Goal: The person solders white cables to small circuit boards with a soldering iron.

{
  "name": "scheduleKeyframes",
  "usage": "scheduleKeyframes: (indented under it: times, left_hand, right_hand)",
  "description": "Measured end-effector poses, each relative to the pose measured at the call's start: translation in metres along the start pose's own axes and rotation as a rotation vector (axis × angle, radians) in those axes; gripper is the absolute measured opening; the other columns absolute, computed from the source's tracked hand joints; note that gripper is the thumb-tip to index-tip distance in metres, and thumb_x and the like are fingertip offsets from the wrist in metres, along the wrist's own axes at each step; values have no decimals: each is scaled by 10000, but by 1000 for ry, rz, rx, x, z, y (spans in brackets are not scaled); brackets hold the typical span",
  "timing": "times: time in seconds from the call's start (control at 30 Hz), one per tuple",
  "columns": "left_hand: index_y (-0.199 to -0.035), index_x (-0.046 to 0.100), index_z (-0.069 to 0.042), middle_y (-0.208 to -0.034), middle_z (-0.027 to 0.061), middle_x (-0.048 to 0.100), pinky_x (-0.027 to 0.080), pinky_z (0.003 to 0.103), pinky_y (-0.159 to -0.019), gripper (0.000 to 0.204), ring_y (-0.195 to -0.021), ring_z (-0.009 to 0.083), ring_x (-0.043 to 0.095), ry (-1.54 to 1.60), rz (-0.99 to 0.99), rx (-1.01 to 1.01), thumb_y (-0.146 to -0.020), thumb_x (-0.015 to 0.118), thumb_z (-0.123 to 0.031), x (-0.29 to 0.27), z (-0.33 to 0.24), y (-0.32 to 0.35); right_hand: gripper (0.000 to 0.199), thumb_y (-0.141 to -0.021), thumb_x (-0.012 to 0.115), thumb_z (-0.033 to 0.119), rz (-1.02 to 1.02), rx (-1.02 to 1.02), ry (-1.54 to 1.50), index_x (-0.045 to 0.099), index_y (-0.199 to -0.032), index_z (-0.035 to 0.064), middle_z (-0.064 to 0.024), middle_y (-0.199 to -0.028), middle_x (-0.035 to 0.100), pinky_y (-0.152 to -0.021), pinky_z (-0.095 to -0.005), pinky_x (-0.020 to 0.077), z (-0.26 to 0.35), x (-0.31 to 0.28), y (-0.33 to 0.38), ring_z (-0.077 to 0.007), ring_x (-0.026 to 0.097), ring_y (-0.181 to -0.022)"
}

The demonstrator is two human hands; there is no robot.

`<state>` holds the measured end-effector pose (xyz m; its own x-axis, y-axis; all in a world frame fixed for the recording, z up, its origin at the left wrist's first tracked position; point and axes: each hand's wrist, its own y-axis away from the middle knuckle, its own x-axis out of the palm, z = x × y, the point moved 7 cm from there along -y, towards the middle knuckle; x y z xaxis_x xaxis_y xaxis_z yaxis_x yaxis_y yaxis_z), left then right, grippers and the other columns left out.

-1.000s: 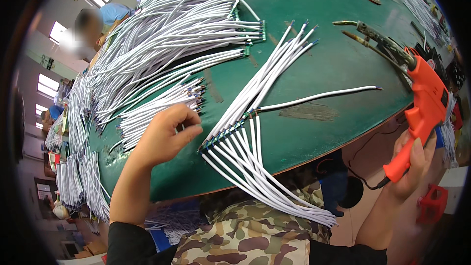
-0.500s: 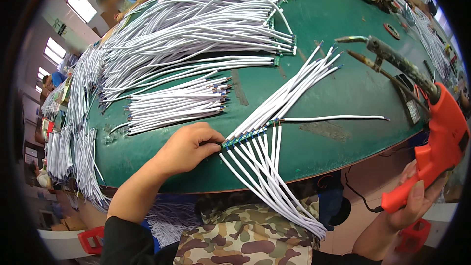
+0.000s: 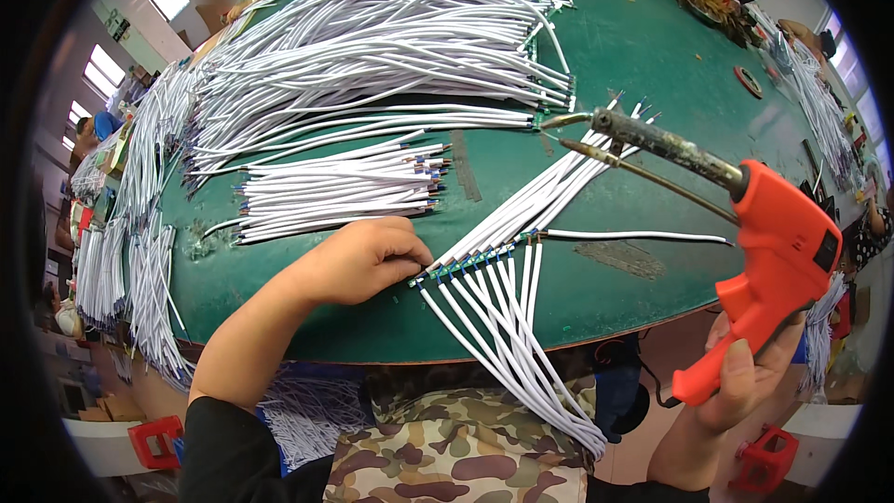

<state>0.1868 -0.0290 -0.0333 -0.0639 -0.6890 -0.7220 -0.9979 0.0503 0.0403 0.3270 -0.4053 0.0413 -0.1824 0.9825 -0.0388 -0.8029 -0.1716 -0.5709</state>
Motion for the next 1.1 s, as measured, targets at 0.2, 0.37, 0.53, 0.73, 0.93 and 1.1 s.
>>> scheduleKeyframes:
  times: [0.2,0.37,0.53,0.73,0.93,1.1]
  left_hand:
    - [-1053,745,-35,-1009,129,700,541,408,-858,197,-964,316,680,48,98,-98,-874,708,-108,-1,2,-5]
    - [-1062,739,-44,-1001,131,707,542,413,-854,204,-960,316,683,63,119,-100,-869,703,-100,-1,2,-8]
    - [-1042,731,-60,-1003,121,708,544,420,-844,182,-968,329,681,-14,94,-48,-865,697,-82,3,1,-8]
    - [-1017,739,-83,-933,94,669,540,417,-763,163,-886,321,665,-241,-140,142,-858,723,-52,3,-12,-9]
    - [-1103,740,-83,-958,103,670,545,427,-774,272,-910,324,655,-249,-232,331,-843,719,-7,4,-19,5]
    - [-1049,704,-10,-952,126,669,552,375,-766,172,-860,305,674,-198,-521,105,-881,694,26,-42,-4,25]
  right_hand:
    - [750,-818,614,180,-11,69,-5,371,-1479,-78,-125,-958,592,-613,-234,458,-2,12,6,-122,550,-731]
    - [725,-818,609,173,33,106,-45,384,-1464,-68,-119,-950,595,-629,-240,464,-9,10,9,-123,551,-738]
    - [726,-816,610,174,18,123,-44,385,-1463,-67,-116,-948,596,-632,-240,462,-10,15,10,-123,549,-745]
    - [765,-890,577,222,101,66,-36,325,-1547,-76,-132,-1042,571,-665,-244,435,-13,10,12,-124,523,-784]
    - [778,-890,574,224,91,75,-52,306,-1555,-76,-145,-1089,568,-675,-258,441,-16,8,12,-130,521,-781]
    - [788,-815,613,186,-30,91,-94,345,-1512,-63,-127,-1037,576,-622,-224,437,-17,-4,16,-126,539,-772]
